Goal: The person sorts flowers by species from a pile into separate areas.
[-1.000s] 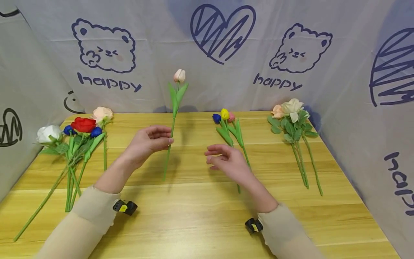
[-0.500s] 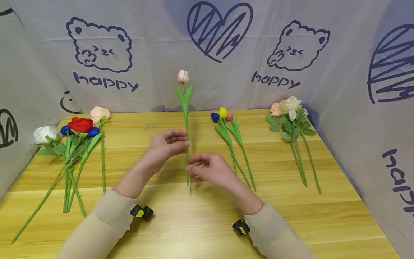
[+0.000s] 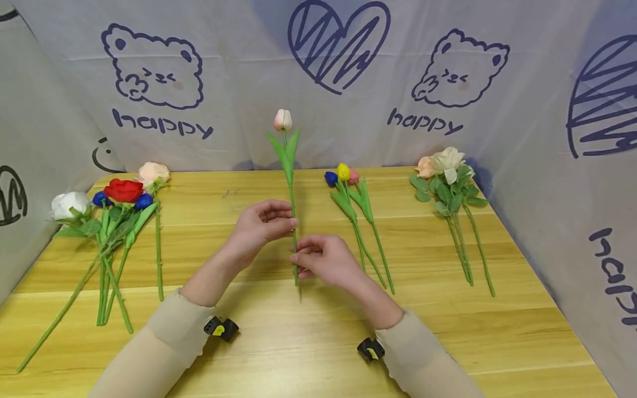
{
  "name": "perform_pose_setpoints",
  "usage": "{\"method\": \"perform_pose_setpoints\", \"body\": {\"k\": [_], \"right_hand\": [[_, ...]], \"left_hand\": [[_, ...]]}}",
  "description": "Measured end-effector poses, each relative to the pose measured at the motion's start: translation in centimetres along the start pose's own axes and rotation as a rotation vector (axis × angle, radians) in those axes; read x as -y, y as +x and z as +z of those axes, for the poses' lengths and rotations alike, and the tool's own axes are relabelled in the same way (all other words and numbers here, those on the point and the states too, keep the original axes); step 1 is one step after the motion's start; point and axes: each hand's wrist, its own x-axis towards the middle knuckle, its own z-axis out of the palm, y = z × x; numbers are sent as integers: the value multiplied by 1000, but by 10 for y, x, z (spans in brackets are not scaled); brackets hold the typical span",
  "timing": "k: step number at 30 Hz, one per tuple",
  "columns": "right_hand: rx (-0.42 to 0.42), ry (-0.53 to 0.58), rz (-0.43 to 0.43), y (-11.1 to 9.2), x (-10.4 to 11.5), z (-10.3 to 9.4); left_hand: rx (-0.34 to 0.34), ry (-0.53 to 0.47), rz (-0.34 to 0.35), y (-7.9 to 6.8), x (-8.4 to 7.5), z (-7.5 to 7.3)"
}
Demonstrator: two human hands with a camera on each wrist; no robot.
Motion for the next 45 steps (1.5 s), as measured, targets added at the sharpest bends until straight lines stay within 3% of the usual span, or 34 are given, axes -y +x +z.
{"method": "perform_pose_setpoints", "body": {"k": [6,11,15,20,26,31,38,42,45], "right_hand": [[10,-16,-16,-2,3,-3],[-19,-19,-32,-7,5,-10],[-53,-48,-33,-14,6,-20],[-99,-92,-16,-23,3,-39],[-132,-122,0,-35,-7,-63],[-131,-148,19,-48,-16,-84],[-106,-196,83,-57,-30,-111],[-81,-228,133,-57,-35,-118],[-68,-241,169,-57,-37,-121]], "left_hand": [[8,-9,13,-3,-3,0],[-4,99,64,-7,-9,-6],[-46,187,108,-11,-14,-23],[-100,284,137,-17,-22,-52],[-161,417,106,-29,-39,-92],[-173,545,120,-43,-53,-127],[-205,797,155,-60,-69,-187],[-224,968,115,-68,-73,-219],[-201,1067,76,-73,-72,-238]]}}
